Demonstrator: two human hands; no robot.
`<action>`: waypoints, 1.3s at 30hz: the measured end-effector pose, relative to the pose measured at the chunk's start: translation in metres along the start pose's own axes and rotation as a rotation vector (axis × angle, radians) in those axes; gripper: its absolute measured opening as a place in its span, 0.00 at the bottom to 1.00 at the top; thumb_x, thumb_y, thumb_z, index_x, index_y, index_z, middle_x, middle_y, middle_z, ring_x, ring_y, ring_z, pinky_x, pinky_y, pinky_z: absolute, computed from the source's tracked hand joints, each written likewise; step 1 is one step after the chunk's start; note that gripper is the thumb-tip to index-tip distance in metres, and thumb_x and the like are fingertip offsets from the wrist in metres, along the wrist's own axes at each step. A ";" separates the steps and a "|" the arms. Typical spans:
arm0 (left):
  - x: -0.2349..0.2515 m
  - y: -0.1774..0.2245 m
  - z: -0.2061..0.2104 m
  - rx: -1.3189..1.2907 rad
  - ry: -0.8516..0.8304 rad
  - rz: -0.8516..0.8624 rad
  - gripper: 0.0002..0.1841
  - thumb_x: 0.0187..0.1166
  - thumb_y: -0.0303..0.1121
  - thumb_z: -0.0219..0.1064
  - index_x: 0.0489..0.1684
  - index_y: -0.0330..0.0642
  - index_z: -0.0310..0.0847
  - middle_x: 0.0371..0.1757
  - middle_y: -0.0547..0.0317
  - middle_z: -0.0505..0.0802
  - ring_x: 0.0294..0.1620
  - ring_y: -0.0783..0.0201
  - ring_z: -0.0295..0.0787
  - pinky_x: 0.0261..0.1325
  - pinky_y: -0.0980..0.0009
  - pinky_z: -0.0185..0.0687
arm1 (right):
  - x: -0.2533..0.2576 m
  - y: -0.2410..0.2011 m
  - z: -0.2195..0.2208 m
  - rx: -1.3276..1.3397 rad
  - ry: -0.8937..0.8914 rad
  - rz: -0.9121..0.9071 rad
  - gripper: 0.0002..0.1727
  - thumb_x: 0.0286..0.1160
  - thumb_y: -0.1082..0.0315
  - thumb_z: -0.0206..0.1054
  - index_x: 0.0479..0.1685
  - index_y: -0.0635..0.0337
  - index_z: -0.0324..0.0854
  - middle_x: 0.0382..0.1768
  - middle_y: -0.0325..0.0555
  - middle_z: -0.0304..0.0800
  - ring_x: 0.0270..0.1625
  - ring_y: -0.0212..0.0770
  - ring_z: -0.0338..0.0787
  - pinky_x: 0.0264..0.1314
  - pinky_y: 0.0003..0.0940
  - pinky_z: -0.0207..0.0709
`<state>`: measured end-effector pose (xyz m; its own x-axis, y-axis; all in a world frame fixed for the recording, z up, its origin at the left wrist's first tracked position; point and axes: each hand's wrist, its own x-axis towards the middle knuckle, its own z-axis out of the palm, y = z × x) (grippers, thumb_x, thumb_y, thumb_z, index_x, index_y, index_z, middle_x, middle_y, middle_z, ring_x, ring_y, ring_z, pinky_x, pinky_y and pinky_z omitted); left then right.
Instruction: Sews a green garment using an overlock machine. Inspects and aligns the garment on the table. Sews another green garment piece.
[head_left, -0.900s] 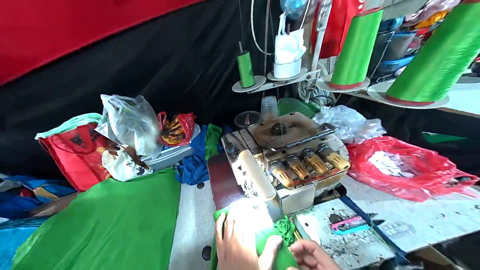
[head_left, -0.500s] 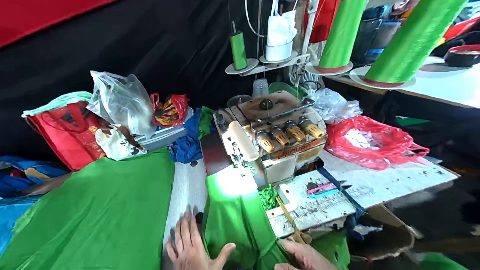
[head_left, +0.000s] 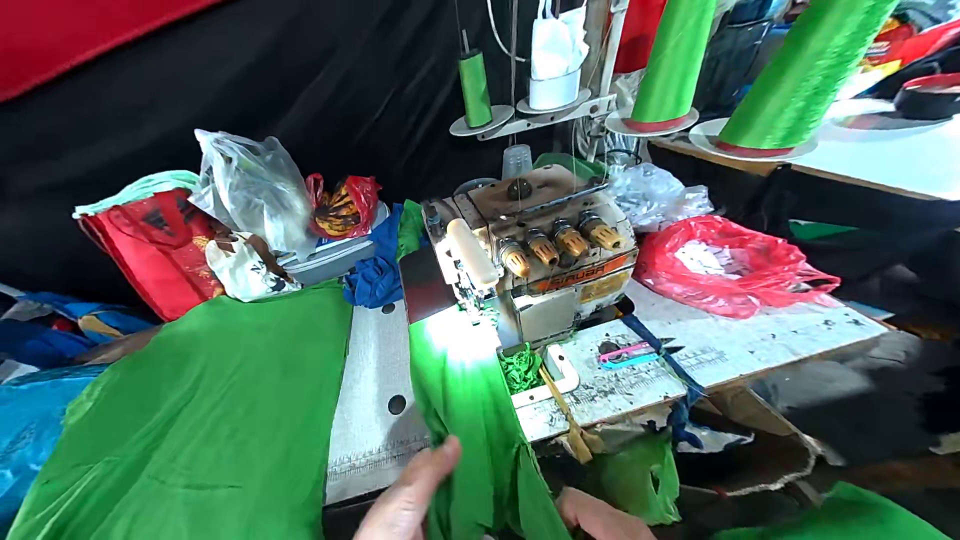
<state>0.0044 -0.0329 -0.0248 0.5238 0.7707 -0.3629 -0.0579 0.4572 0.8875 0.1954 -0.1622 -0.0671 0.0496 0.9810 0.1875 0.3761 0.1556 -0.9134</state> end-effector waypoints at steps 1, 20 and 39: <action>0.009 -0.004 0.001 0.082 -0.071 -0.018 0.15 0.85 0.40 0.62 0.60 0.40 0.79 0.45 0.61 0.97 0.49 0.67 0.95 0.58 0.63 0.91 | 0.000 0.002 0.001 -0.012 0.004 0.006 0.15 0.76 0.69 0.72 0.42 0.79 0.82 0.41 0.68 0.89 0.45 0.54 0.92 0.53 0.46 0.85; 0.039 -0.017 0.009 0.201 -0.050 0.190 0.08 0.68 0.21 0.76 0.41 0.41 0.90 0.37 0.64 0.97 0.43 0.72 0.95 0.54 0.70 0.92 | 0.063 0.034 -0.004 -0.123 0.136 -0.127 0.20 0.74 0.52 0.72 0.43 0.65 0.88 0.38 0.52 0.91 0.40 0.40 0.91 0.45 0.33 0.85; 0.039 -0.026 0.017 0.083 0.066 0.068 0.09 0.70 0.21 0.74 0.46 0.33 0.85 0.37 0.56 0.97 0.41 0.66 0.96 0.53 0.66 0.93 | 0.045 0.031 0.005 0.175 0.099 0.094 0.10 0.80 0.68 0.67 0.45 0.69 0.86 0.33 0.46 0.88 0.35 0.26 0.84 0.42 0.21 0.77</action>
<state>0.0411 -0.0221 -0.0568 0.4635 0.8276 -0.3168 -0.0193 0.3669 0.9301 0.2045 -0.1127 -0.0890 0.1704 0.9774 0.1252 0.1995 0.0902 -0.9757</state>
